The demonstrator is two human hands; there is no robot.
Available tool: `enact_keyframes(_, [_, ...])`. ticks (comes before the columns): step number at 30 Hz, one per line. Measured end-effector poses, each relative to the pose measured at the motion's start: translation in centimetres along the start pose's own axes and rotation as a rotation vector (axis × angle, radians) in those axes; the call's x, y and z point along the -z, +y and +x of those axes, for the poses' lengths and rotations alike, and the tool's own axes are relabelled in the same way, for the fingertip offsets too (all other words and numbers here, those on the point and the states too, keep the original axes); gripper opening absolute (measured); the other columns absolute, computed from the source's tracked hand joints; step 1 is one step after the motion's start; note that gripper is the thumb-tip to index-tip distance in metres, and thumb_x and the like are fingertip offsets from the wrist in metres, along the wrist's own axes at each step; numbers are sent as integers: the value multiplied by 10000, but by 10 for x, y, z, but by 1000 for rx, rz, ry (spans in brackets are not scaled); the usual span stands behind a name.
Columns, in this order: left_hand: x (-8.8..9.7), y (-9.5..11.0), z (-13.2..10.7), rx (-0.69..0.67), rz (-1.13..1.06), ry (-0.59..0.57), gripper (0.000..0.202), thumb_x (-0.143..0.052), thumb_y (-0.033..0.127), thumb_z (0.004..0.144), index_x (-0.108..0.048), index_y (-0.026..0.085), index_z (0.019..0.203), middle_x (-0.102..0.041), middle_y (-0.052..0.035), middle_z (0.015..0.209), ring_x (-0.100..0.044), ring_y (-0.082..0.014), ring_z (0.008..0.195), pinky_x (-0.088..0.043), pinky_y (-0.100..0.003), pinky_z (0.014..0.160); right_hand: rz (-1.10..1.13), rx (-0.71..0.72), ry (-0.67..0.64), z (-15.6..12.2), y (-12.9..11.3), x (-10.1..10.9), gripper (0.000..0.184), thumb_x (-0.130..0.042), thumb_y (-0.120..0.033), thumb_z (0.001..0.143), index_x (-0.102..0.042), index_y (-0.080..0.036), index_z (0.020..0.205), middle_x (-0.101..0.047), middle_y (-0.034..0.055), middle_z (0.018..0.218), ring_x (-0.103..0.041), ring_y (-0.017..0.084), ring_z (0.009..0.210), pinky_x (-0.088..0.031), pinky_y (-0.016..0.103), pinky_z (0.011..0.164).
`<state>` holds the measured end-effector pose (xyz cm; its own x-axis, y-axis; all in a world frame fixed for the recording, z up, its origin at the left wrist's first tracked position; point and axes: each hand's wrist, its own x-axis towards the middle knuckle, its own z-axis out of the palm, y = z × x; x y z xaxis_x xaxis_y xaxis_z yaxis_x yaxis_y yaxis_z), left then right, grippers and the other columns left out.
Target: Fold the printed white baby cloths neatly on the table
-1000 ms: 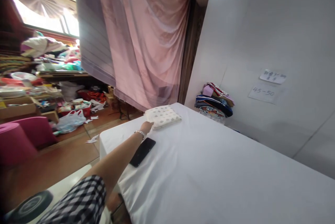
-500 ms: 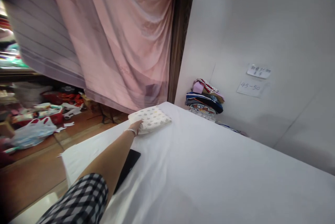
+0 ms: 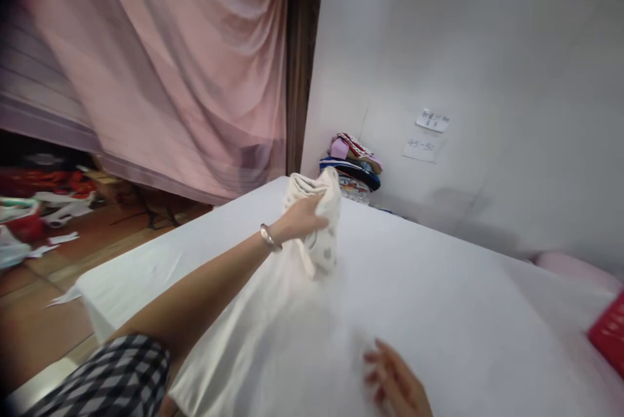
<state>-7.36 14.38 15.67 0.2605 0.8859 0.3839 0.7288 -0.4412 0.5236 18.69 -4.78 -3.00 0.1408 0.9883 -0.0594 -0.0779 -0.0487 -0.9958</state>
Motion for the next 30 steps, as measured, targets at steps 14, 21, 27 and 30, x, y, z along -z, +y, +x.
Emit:
enact_keyframes(14, [-166,104,-179,-291,41,-478,330,-484,447,785,-566,235,1025,-634,-85,971,-580,-268,886,-414,-387,756,965,-232,26,13,-11,30,462,-411,-537,801,-639,-227,1056,-664,55,1075,-554,239,1095,-388,456,974])
enact_keyframes(21, [-158,102,-164,-126,5,-503,47,-510,247,694,-547,234,719,-641,-54,743,-611,-252,738,-422,-351,633,811,-182,23,13,-17,30,728,-340,-764,725,-599,-215,1127,-631,87,1137,-514,264,1143,-389,466,965])
enact_keyframes(27, [-104,93,-116,173,-670,-571,149,-545,340,720,-554,192,724,-583,9,637,-536,-140,544,-409,-245,480,708,-161,12,12,-21,33,773,-286,-791,718,-576,-222,1153,-617,93,1160,-507,280,1149,-394,479,954])
enact_keyframes(30, [-65,64,-71,248,-951,-268,205,-621,353,692,-578,157,734,-586,9,644,-525,-109,541,-433,-214,500,718,-180,-21,13,-24,34,773,-299,-778,728,-556,-205,1180,-608,105,1172,-500,283,1156,-380,492,963])
